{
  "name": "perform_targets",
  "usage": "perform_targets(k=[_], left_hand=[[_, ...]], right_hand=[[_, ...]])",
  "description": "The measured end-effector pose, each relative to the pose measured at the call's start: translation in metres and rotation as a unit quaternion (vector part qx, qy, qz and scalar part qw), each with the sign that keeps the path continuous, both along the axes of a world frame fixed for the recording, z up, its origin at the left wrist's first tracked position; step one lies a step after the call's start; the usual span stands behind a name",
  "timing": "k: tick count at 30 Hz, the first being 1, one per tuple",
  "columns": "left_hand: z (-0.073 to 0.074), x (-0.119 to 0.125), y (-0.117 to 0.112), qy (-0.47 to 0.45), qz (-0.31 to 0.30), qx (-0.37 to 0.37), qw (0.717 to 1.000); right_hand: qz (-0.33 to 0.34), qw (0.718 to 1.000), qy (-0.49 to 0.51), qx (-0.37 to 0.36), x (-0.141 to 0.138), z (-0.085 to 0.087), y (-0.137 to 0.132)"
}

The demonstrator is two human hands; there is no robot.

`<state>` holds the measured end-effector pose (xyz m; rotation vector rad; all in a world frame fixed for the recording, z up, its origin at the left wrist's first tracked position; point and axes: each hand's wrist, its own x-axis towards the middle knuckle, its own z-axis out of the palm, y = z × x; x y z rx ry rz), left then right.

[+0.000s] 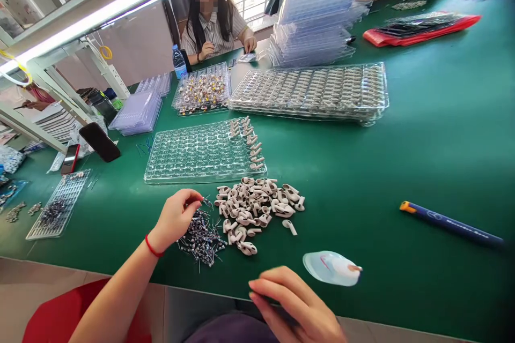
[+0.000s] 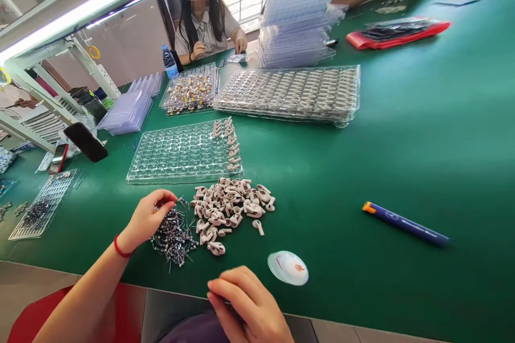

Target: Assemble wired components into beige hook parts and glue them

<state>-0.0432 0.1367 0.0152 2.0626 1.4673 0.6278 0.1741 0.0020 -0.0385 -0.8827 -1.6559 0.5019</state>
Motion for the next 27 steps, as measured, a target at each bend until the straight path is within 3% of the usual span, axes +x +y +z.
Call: perform_targets(k=[3, 4, 7, 9, 11, 13, 17, 22, 27], left_hand=[[-0.007, 0.012, -0.035, -0.081, 0.013, -0.033, 0.996], [-0.009, 0.018, -0.048, -0.163, 0.033, -0.094, 0.982], [-0.012, 0.04, -0.086, -0.387, 0.111, -0.252, 0.88], [-0.013, 0.054, -0.104, -0.471, 0.142, -0.306, 0.815], [-0.014, 0.064, -0.115, -0.51, 0.167, -0.324, 0.78], [-0.016, 0.068, -0.121, -0.518, 0.18, -0.321, 0.772], [-0.023, 0.064, -0.124, -0.495, 0.167, -0.333, 0.785], [-0.026, 0.061, -0.126, -0.471, 0.14, -0.377, 0.785], [-0.027, 0.064, -0.126, -0.436, 0.115, -0.348, 0.822]], right_hand=[[-0.033, 0.999, -0.001, -0.005, -0.011, 0.002, 0.011], [-0.045, 0.999, -0.001, -0.006, -0.013, 0.003, 0.012], [-0.068, 0.998, -0.007, -0.005, -0.016, 0.006, 0.013], [-0.074, 0.997, -0.014, 0.005, -0.016, 0.007, 0.012], [-0.083, 0.996, -0.026, 0.02, -0.014, 0.008, 0.011], [-0.09, 0.994, -0.041, 0.034, -0.012, 0.008, 0.008], [-0.091, 0.994, -0.047, 0.044, -0.003, 0.009, 0.0], [-0.045, 0.999, -0.011, -0.023, 0.008, 0.01, -0.01], [-0.006, 0.999, 0.013, -0.046, 0.012, 0.008, -0.012]])
